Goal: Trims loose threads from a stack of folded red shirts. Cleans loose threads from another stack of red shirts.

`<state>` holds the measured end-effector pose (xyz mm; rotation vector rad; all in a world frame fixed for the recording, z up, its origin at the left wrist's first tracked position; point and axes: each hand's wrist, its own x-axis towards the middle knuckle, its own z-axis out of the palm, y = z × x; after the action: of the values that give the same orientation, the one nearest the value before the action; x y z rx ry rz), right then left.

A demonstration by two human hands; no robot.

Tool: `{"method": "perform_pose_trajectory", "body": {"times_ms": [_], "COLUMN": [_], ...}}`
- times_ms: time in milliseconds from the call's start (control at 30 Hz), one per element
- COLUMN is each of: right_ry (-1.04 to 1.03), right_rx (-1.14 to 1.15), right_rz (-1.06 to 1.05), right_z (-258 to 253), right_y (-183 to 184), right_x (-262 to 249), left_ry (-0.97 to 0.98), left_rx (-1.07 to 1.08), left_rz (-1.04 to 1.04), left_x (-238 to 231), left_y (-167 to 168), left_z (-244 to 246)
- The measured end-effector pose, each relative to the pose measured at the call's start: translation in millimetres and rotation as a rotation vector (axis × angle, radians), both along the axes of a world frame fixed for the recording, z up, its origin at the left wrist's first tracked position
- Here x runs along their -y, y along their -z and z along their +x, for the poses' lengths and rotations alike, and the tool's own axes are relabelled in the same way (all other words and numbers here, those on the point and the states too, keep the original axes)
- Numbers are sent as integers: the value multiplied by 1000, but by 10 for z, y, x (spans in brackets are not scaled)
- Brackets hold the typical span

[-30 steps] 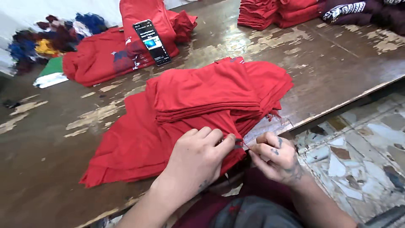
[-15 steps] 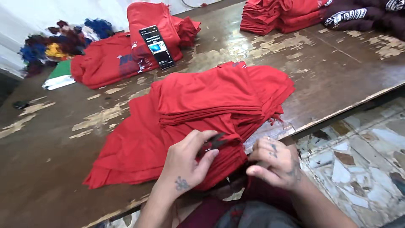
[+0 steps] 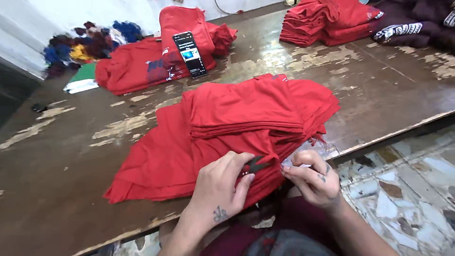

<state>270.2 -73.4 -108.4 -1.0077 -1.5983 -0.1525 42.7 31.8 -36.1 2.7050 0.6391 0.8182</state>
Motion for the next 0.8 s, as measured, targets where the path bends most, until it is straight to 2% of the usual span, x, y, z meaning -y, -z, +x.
{"method": "perform_pose_trajectory", "body": {"times_ms": [100,267,400,467,567,633,667,700,767,800], "right_ry": [10,71,-14,-6,79,52,22,5,-8,-15], "right_rx": [-3,24,-38,-41,75,137,132,124,103,103], "right_rz": [-6,-4,29,-56,-339,-334,-313,-313,-353,-376], "right_z": [-37,-47,2,25,-21,-48,-27,22,149,205], "right_y": [-42,18,-8,-29,-10,47,47,37,42,62], "right_x": [38,-179,-69,-55,-151,-146,-82,7,165,202], "left_ry": [35,18,-57,-130,-75,-22,-84,-218,-537,-629], "left_rx": [5,64,104,11,-341,-414,-300,-62,655,922], "left_rz": [10,-59,-104,-145,-266,-288,-258,-233,-186,-146], "left_x": [6,-6,14,-4,-82,-193,-229,-229,-219,-267], "left_y": [-51,-12,29,103,79,-44,-107,-149,-224,-289], "left_z": [29,100,24,-60,-211,-383,-527,-695,-900,-888]}}
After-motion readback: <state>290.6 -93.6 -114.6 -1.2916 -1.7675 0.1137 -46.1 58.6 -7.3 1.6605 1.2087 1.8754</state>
